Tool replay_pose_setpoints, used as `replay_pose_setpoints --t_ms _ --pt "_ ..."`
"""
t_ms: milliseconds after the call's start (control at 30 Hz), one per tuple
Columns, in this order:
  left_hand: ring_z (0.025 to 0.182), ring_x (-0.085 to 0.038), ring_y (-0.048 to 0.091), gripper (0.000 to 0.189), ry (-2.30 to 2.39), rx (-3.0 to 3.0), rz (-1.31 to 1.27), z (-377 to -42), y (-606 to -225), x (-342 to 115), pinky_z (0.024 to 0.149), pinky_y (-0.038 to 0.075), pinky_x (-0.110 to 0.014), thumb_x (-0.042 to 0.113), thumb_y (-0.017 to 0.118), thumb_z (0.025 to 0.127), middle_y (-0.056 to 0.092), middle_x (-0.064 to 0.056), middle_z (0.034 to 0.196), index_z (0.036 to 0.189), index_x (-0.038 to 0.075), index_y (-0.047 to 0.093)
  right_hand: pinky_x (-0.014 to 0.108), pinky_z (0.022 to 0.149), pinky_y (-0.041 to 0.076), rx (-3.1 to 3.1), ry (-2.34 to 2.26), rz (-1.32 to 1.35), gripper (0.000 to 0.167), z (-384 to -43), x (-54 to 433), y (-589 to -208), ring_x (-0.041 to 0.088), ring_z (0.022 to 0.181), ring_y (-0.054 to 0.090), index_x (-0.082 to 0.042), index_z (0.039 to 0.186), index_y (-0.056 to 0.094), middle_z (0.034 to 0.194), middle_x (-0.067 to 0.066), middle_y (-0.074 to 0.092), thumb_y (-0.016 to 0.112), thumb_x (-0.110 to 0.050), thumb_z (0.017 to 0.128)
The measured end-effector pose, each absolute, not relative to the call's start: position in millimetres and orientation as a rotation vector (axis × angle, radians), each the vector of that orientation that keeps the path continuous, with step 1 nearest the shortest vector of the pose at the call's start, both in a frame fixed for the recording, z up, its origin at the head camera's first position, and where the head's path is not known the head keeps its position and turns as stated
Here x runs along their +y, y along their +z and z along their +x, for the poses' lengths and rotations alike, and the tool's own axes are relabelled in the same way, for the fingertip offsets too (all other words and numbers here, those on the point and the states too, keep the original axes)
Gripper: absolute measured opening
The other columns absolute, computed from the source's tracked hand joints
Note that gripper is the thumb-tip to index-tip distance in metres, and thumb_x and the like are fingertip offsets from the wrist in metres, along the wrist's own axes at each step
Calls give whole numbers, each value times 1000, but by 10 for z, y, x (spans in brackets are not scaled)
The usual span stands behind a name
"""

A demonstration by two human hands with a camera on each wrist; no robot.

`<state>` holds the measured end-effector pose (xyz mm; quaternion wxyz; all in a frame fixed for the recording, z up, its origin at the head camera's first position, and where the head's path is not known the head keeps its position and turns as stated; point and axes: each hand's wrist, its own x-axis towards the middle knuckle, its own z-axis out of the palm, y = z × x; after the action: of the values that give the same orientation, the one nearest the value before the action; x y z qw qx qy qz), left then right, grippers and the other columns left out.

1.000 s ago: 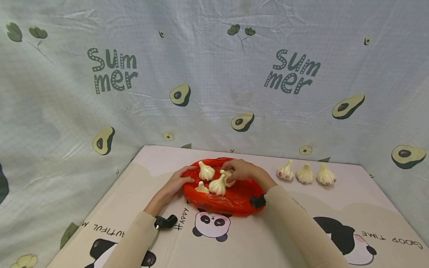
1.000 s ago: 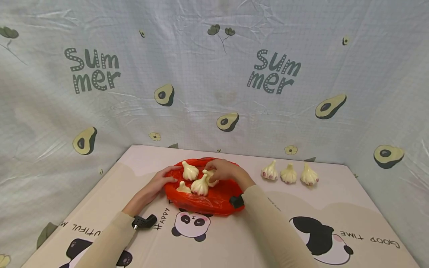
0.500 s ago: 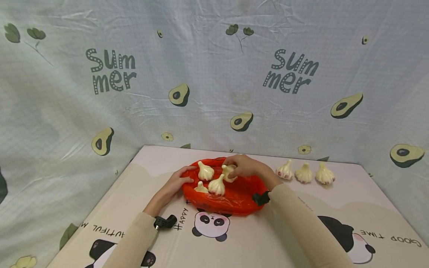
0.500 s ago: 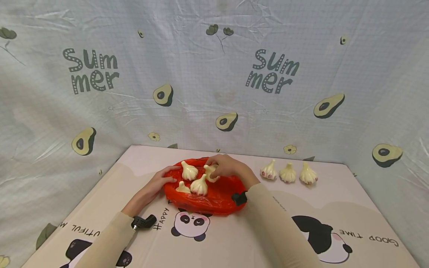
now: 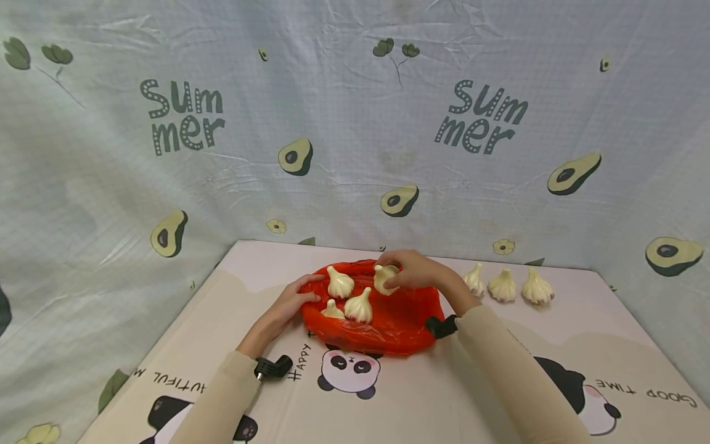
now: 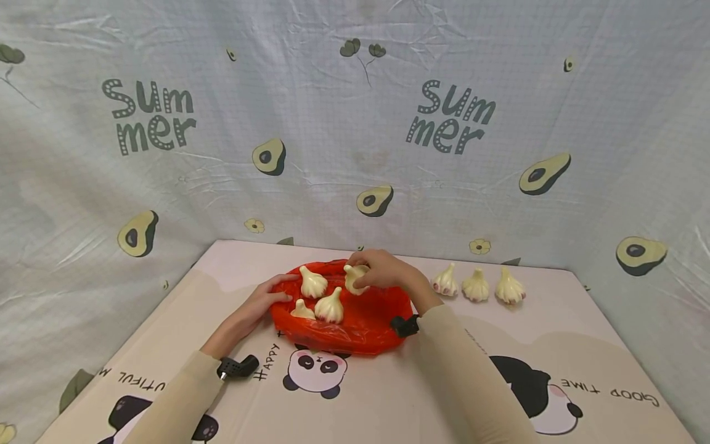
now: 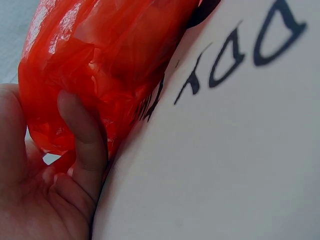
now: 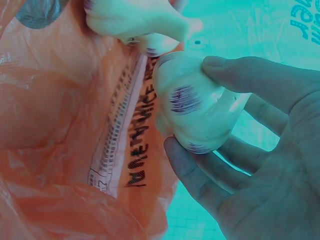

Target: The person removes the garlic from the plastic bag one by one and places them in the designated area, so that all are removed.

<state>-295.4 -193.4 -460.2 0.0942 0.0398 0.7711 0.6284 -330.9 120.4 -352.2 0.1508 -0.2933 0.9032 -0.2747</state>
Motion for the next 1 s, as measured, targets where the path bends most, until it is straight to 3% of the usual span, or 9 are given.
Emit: replay_pose_setpoints --t_ms 133,367,700,1000 --pt "151 -41 34 55 1861 2289 125 -2958 -4601 -1931 125 31 -59 10 55 95 34 -16 166 150 13 52 40 77 63 2576 -843 -814 44 -3277 1261 -3466 27 102 61 -12 134 65 122 11 67 71 -20 91" --pt "151 -42 34 56 1849 2290 128 -2956 -4608 -1943 124 32 -60 11 55 95 33 -17 166 150 13 51 34 88 57 2634 -866 -938 41 -3249 1330 -3402 26 108 62 -11 129 68 115 6 71 72 -22 90" --pt "151 -41 34 55 1857 2282 121 -2960 -4606 -1932 125 31 -59 11 55 95 33 -16 166 150 13 51 33 86 61 2646 -983 -896 38 -3125 1484 -3325 27 113 62 -19 128 69 118 5 70 74 -25 91" --pt "151 -42 34 56 1851 2292 111 -2955 -4604 -1931 124 33 -58 11 55 95 34 -16 166 150 14 51 41 94 61 2668 -1035 -872 40 -2979 1618 -3198 29 116 61 -20 130 68 123 7 68 73 -23 91"
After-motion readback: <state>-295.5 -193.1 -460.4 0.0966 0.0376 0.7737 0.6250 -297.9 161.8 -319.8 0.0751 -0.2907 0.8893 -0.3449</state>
